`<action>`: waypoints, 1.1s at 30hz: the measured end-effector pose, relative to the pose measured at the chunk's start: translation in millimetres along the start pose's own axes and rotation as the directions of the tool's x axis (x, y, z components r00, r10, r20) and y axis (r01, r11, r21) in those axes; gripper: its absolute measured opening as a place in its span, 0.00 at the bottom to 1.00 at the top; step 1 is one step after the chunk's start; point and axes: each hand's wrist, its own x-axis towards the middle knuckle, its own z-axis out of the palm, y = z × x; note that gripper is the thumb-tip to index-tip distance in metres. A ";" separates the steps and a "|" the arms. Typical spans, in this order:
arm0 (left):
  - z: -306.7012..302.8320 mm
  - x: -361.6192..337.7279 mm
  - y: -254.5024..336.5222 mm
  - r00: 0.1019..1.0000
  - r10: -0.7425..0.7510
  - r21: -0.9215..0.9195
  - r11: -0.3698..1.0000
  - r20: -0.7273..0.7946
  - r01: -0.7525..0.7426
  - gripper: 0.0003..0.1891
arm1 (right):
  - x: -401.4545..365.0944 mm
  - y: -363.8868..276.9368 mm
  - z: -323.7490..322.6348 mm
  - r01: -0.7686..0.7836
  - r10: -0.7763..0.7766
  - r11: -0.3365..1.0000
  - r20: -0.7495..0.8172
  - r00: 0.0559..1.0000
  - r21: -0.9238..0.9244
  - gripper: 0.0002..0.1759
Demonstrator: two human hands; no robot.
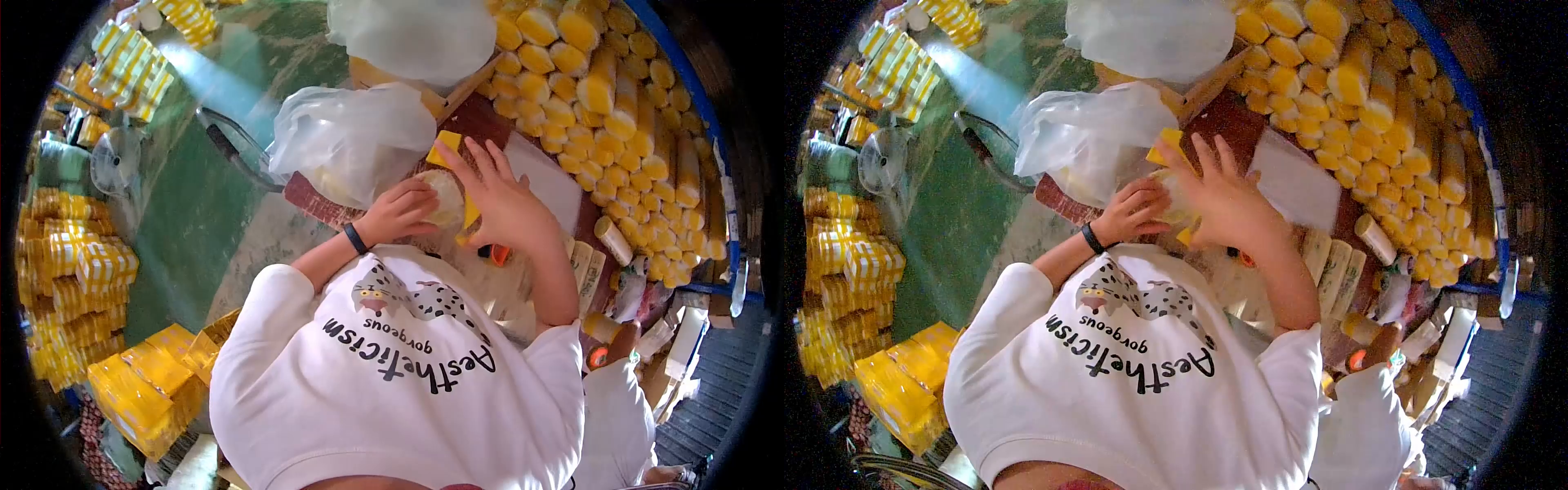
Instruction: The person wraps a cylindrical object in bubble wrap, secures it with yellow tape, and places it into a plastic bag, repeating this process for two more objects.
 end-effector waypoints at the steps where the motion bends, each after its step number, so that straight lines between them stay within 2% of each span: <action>1: 0.2 -0.2 -1.3 1.000 -0.006 -0.003 1.000 0.004 0.006 0.24 | -1.4 4.0 0.6 0.002 -0.002 0.999 -0.004 1.000 0.051 0.72; 5: -0.9 0.2 -2.9 1.000 -0.011 0.004 1.000 0.014 0.011 0.24 | -0.1 30.0 22.4 0.069 -0.056 0.954 -0.055 0.997 0.292 0.75; 8: -0.7 3.5 -2.5 1.000 0.007 -0.008 1.000 0.015 -0.007 0.24 | -3.1 24.6 23.1 -0.085 0.081 0.964 0.024 0.996 0.250 0.76; 11: 0.5 3.4 -2.2 1.000 0.015 -0.036 0.999 0.016 -0.015 0.23 | -2.4 10.7 28.8 -0.184 0.186 0.980 -0.021 0.982 0.073 0.74; 14: 3.8 0.7 -3.2 1.000 0.026 -0.009 1.000 0.017 -0.025 0.23 | 8.1 1.1 40.5 -0.225 0.228 0.971 0.029 0.973 -0.081 0.71; 17: 6.4 0.5 -5.5 0.999 0.037 -0.025 0.999 0.020 -0.037 0.26 | 16.8 -8.8 41.9 -0.208 0.220 0.972 0.112 0.969 -0.114 0.67; 20: 6.1 -0.7 -6.6 0.999 0.036 -0.071 0.997 -0.004 -0.036 0.23 | 26.5 -13.8 50.5 -0.219 0.227 0.956 0.020 0.974 -0.194 0.66; 23: 8.1 -4.0 -9.0 0.999 0.049 -0.063 0.997 0.014 -0.048 0.22 | 34.6 -16.6 50.0 -0.213 0.219 0.957 0.011 0.976 -0.198 0.67; 29: 7.4 -3.1 -9.7 0.997 0.075 -0.041 0.996 0.010 -0.075 0.23 | 48.7 -21.4 45.4 -0.184 0.205 0.960 0.081 0.975 -0.212 0.67; 33: 10.6 -5.6 -7.5 0.999 0.000 -0.109 0.994 -0.046 -0.006 0.27 | 54.3 -22.2 38.2 -0.154 0.195 0.964 0.182 0.964 -0.216 0.70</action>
